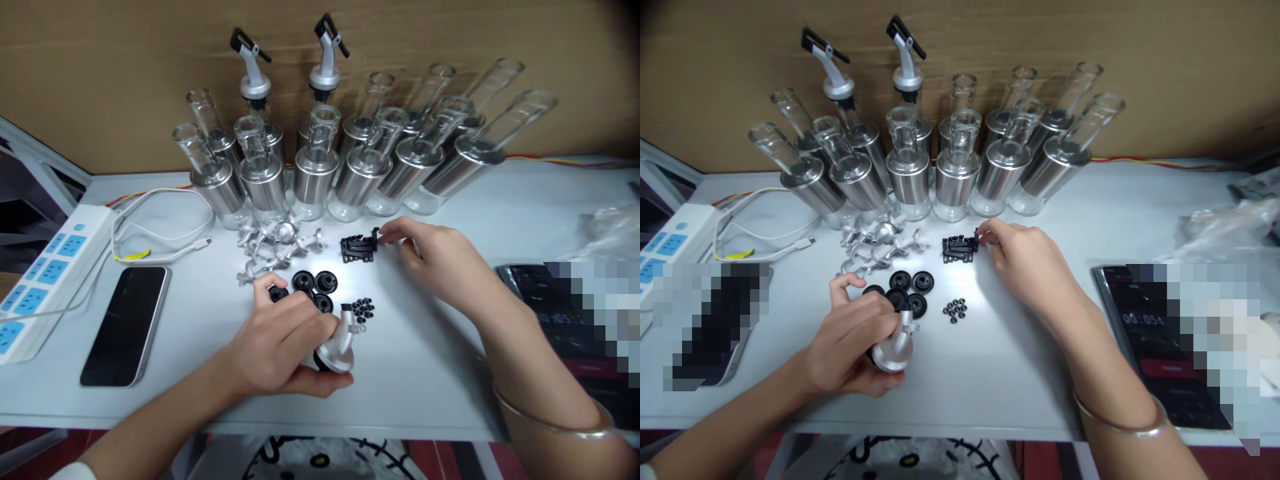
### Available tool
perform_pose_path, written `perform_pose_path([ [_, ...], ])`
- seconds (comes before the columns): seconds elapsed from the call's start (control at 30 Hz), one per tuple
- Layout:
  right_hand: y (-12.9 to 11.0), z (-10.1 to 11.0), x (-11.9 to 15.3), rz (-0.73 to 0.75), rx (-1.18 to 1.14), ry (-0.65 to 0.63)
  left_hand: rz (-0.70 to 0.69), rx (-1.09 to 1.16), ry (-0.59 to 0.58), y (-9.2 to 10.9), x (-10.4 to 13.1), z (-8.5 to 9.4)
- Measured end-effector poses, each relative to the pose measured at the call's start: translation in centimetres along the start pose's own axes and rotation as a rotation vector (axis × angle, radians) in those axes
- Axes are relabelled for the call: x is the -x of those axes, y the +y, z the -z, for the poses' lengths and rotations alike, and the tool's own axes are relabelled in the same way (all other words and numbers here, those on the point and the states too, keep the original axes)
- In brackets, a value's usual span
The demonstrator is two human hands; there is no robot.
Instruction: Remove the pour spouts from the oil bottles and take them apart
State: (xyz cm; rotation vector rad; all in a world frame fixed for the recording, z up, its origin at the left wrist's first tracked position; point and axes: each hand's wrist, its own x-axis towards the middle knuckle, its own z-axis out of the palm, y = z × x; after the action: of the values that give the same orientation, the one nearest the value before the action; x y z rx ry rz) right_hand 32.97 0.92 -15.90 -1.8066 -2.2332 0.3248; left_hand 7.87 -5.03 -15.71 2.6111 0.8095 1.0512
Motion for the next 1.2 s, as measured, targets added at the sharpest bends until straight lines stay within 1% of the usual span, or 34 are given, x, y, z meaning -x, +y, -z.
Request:
perform_pose_path([
  [0.2, 0.27, -0.36, -0.09, 0.044, 0.017, 0.037, -0.002, 0.003, 0.006, 0.09, -0.08, 0.07],
  [0.3, 0.16, -0.44, -0.07, 0.063, 0.006, 0.030, -0.004, 0.005, 0.000, 0.11, -0.01, 0.06],
  [0.37, 0.01, -0.40, -0.04, 0.044, -0.016, 0.025, -0.004, 0.004, -0.003, 0.06, 0.04, 0.01],
  [0.5, -0.11, -0.14, 0.01, -0.041, -0.029, 0.037, -0.002, 0.005, -0.010, -0.06, 0.05, -0.09],
  [0.57, -0.11, -0.02, 0.04, -0.047, -0.044, 0.034, -0.006, 0.011, -0.016, -0.09, 0.02, -0.09],
  [0.7, -0.27, -0.05, 0.13, -0.012, -0.138, 0.014, -0.006, 0.013, -0.007, -0.01, -0.03, -0.08],
  [0.87, -0.61, -0.28, 0.20, -0.017, -0.217, 0.018, -0.002, 0.027, -0.017, 0.08, 0.04, -0.09],
  [1.2, -0.45, -0.98, 0.16, 0.067, -0.227, 0.056, -0.008, 0.028, -0.020, 0.09, -0.06, -0.18],
])
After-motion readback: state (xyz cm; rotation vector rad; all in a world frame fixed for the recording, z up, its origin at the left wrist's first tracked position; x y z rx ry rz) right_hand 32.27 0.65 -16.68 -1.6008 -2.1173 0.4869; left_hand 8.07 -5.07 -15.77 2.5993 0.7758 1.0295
